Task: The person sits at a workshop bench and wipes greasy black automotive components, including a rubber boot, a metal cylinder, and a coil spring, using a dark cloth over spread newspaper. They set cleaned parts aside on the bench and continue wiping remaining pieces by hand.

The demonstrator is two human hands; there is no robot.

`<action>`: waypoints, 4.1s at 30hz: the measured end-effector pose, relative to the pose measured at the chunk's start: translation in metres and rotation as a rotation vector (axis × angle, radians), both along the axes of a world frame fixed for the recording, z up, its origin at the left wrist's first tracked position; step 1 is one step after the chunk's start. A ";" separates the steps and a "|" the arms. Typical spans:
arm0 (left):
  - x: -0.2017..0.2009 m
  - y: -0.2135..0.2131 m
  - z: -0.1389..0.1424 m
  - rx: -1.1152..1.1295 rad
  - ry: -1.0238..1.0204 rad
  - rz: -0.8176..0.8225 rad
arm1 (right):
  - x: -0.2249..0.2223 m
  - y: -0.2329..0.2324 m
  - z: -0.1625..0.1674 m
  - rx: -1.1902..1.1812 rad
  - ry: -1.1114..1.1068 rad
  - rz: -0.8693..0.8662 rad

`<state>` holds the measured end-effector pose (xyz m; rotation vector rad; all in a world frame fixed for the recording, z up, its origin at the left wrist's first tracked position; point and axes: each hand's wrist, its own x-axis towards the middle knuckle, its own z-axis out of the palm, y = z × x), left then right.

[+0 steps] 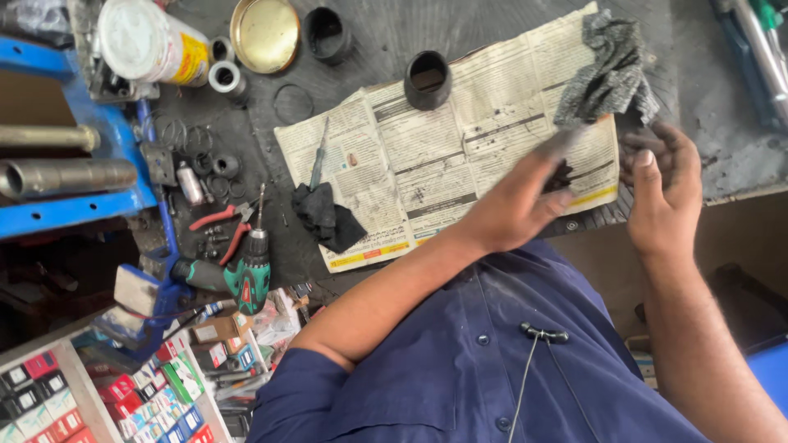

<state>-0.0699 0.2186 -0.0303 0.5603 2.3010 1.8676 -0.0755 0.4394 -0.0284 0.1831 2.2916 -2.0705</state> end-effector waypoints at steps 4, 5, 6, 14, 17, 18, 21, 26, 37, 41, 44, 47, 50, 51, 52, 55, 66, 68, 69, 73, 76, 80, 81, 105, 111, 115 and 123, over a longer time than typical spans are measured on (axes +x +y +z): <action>-0.006 -0.028 -0.003 -0.412 0.181 0.065 | 0.010 0.005 0.003 0.032 -0.068 -0.016; -0.009 -0.032 -0.004 -0.582 0.300 0.059 | 0.012 0.004 0.005 0.061 -0.078 0.001; -0.013 -0.035 -0.004 -0.629 0.366 0.016 | 0.012 0.002 0.007 0.088 -0.080 0.016; -0.073 -0.007 0.006 -0.513 0.537 0.014 | 0.012 -0.018 0.033 0.583 0.133 0.102; -0.105 0.013 0.004 -0.728 0.616 0.035 | 0.010 -0.031 0.036 0.624 0.136 0.119; -0.109 0.014 0.003 -0.717 0.554 0.014 | 0.011 -0.034 0.037 0.651 0.156 0.127; -0.116 0.011 0.001 -0.577 0.373 0.056 | 0.011 -0.040 0.037 0.702 0.168 0.148; -0.093 -0.010 0.014 -0.148 0.168 0.506 | 0.014 -0.040 0.028 0.794 0.272 0.251; -0.039 -0.020 0.032 -0.566 0.508 0.129 | 0.004 -0.045 0.023 0.988 0.448 0.351; -0.064 -0.016 0.011 -0.798 0.475 -0.277 | 0.004 -0.048 0.027 1.008 0.488 0.347; -0.072 -0.023 -0.003 -0.814 0.511 -0.256 | 0.008 -0.048 0.025 0.944 0.565 0.371; -0.073 -0.028 -0.010 -0.749 0.545 -0.263 | 0.009 -0.047 0.021 0.988 0.616 0.451; -0.074 -0.029 -0.010 -0.752 0.560 -0.247 | 0.007 -0.044 0.018 1.029 0.638 0.558; -0.075 -0.028 -0.009 -0.764 0.523 -0.262 | 0.006 -0.043 0.017 1.031 0.645 0.595; -0.076 -0.028 -0.008 -0.775 0.481 -0.277 | 0.006 -0.043 0.017 1.045 0.640 0.614; -0.075 -0.029 -0.003 -0.883 0.336 -0.353 | 0.005 -0.039 0.020 1.056 0.593 0.675; -0.075 -0.037 -0.013 -0.640 0.352 -0.258 | -0.010 -0.053 0.020 1.041 0.256 0.134; -0.074 -0.038 -0.015 -0.579 0.380 -0.253 | -0.011 -0.059 0.020 1.036 0.181 0.117; -0.074 -0.039 -0.016 -0.649 0.420 -0.264 | -0.013 -0.062 0.020 1.030 0.141 0.108; -0.072 -0.039 -0.018 -0.757 0.547 -0.290 | -0.016 -0.069 0.021 1.127 -0.017 0.151; -0.069 -0.038 -0.019 -0.770 0.568 -0.268 | -0.023 -0.072 0.024 1.187 -0.215 0.195; -0.068 -0.039 -0.019 -0.817 0.584 -0.264 | -0.026 -0.079 0.025 1.235 -0.262 0.174; -0.068 -0.039 -0.019 -0.804 0.588 -0.254 | -0.027 -0.081 0.024 1.239 -0.263 0.160; -0.071 -0.038 -0.022 -0.740 0.660 -0.286 | -0.029 -0.091 0.020 1.156 -0.302 0.018; -0.070 -0.032 -0.019 -0.835 0.645 -0.262 | -0.019 -0.087 0.023 0.910 -0.212 0.001; -0.070 -0.031 -0.019 -0.848 0.650 -0.258 | -0.017 -0.081 0.021 0.935 -0.087 0.054; -0.072 -0.035 -0.024 -0.836 0.644 -0.287 | -0.002 -0.087 0.019 1.032 0.060 0.033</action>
